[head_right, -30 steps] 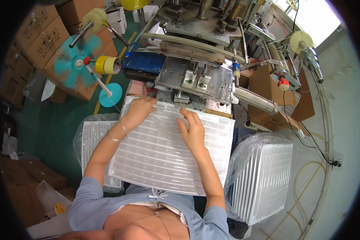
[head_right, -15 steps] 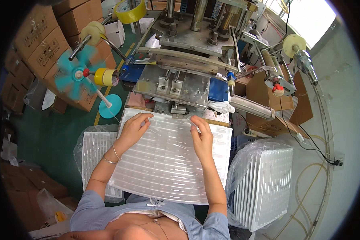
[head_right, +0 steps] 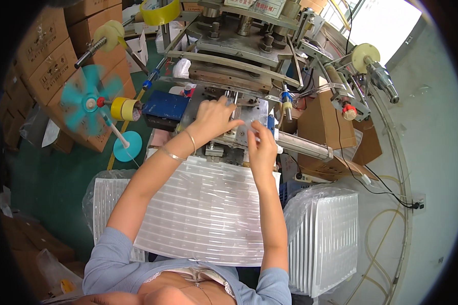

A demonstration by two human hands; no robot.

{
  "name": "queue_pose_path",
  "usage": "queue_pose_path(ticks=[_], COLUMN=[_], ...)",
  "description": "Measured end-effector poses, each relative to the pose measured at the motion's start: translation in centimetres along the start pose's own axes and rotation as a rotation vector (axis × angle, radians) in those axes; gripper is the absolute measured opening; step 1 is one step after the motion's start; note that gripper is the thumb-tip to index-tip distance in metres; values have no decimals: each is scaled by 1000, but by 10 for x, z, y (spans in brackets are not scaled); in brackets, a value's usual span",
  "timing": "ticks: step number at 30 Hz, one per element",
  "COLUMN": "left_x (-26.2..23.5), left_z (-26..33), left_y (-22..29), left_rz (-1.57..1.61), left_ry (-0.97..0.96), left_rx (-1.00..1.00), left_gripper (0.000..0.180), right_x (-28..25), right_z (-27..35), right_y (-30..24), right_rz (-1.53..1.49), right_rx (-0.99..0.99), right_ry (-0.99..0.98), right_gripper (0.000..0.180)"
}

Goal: The person assembles clear plastic trays by placing them on a machine and pressing down to secure them. They repeatedly pick up trays from a stack, position them on the machine, and manipulate the machine's components to complete the assembly process.

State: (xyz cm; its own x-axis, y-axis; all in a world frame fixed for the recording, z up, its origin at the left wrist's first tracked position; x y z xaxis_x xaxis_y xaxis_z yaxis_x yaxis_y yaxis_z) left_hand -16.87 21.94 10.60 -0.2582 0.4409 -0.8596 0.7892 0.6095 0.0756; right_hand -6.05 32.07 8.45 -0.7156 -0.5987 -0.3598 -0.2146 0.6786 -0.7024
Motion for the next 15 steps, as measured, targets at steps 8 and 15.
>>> queue_pose_path(ticks=[8, 15], left_x=[-53, -9], left_z=[117, 180], left_y=[-69, -128], left_rz=[373, 148], left_ry=[293, 65], left_rx=[-252, -310], left_gripper=[27, 26], right_x=[59, 39], right_z=[-41, -24], right_y=[-24, -47], right_rz=[523, 430], right_rx=[-366, -444], right_ry=[28, 185], right_gripper=[12, 14])
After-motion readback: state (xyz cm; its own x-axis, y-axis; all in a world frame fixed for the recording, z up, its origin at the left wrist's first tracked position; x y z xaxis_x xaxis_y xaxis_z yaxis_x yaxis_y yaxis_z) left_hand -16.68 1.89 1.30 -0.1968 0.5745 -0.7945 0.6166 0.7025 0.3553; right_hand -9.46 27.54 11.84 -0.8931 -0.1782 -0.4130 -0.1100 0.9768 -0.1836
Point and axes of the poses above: each hand's wrist, its own z-axis away from the middle knuckle, its own x-axis out of the palm, y = z × x, the point moved 9 cm from there along -z, towards the middle knuckle, and after that the axes turned 2 degrees about -z, right-handed, at the moved point
